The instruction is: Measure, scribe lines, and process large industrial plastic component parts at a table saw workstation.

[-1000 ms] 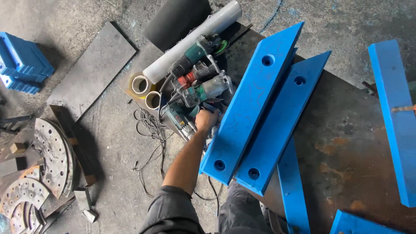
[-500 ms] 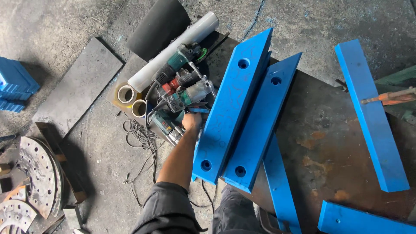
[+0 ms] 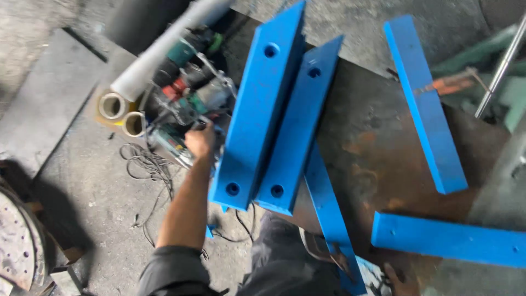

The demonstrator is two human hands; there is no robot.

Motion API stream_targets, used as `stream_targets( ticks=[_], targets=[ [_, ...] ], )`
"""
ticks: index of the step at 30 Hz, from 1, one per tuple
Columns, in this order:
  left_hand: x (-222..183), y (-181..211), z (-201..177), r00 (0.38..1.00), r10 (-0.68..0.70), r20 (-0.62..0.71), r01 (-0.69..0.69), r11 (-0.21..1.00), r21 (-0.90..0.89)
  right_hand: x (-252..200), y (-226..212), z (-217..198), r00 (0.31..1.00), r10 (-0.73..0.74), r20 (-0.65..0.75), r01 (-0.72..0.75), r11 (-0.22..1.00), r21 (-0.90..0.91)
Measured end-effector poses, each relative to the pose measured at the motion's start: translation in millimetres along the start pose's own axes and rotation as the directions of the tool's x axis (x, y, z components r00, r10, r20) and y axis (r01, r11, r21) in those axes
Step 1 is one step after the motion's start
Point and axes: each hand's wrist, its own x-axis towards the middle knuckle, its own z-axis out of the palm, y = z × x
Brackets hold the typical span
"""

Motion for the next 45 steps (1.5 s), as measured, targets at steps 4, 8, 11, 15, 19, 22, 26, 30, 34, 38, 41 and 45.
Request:
stream_targets(
  ticks=[4, 8, 11, 15, 19, 22, 26, 30, 34, 38, 41, 45],
  targets=[
    [-96, 12, -125, 0.912, 0.411, 0.004, -0.388, 0.864, -0.321, -70, -173, 8, 0.976, 0.198, -0.092, -0.196, 0.98, 0.024],
    [-257, 64, -209, 0.88, 0.357, 0.313, 0.011, 0.644, -0.765, -91, -252, 1, 0.997, -0.079, -0.001, 0.079, 0.993, -0.084],
    [-354, 69, -202, 0.556, 0.357, 0.751, 0.221, 0.807, -0.547, -109, -296, -10, 0.943, -0.311, 0.118, 0.32, 0.945, -0.069],
    [-453, 98, -156, -0.124, 0.21, 0.97, 0.148, 0.97, -0.191, -121, -326, -34, 0.79, -0.597, 0.142, 0.598, 0.801, 0.038],
    [-522, 102, -118, -0.151, -0.026, 0.988, 0.068, 0.997, 0.037, -109, -303, -72, 0.692, -0.712, 0.117, 0.715, 0.699, 0.02],
    [-564, 59, -70, -0.101, 0.225, 0.969, 0.355, 0.918, -0.176, -91, -271, -95, 0.651, -0.742, 0.158, 0.757, 0.652, -0.055],
    [-595, 48, -37, -0.152, -0.094, 0.984, 0.499, 0.852, 0.158, -71, -240, -107, 0.63, -0.758, 0.169, 0.774, 0.631, -0.055],
    [-615, 29, -8, -0.16, -0.123, 0.979, 0.673, 0.712, 0.199, -59, -219, -105, 0.632, -0.765, 0.123, 0.775, 0.629, -0.067],
    [-624, 7, 17, -0.113, -0.148, 0.983, 0.729, 0.66, 0.183, -46, -197, -96, 0.649, -0.751, 0.121, 0.756, 0.654, 0.009],
    [-628, -6, 31, -0.047, -0.14, 0.989, 0.713, 0.689, 0.131, -29, -177, -82, 0.715, -0.692, 0.102, 0.69, 0.721, 0.06],
    [-626, 5, 25, 0.03, -0.198, 0.98, 0.608, 0.781, 0.14, -11, -175, -75, 0.882, -0.437, 0.175, 0.438, 0.898, 0.032],
    [-619, 12, 12, 0.141, -0.215, 0.967, 0.509, 0.853, 0.115, 27, -149, -49, 0.961, -0.088, 0.261, 0.115, 0.989, -0.09]
  ],
)
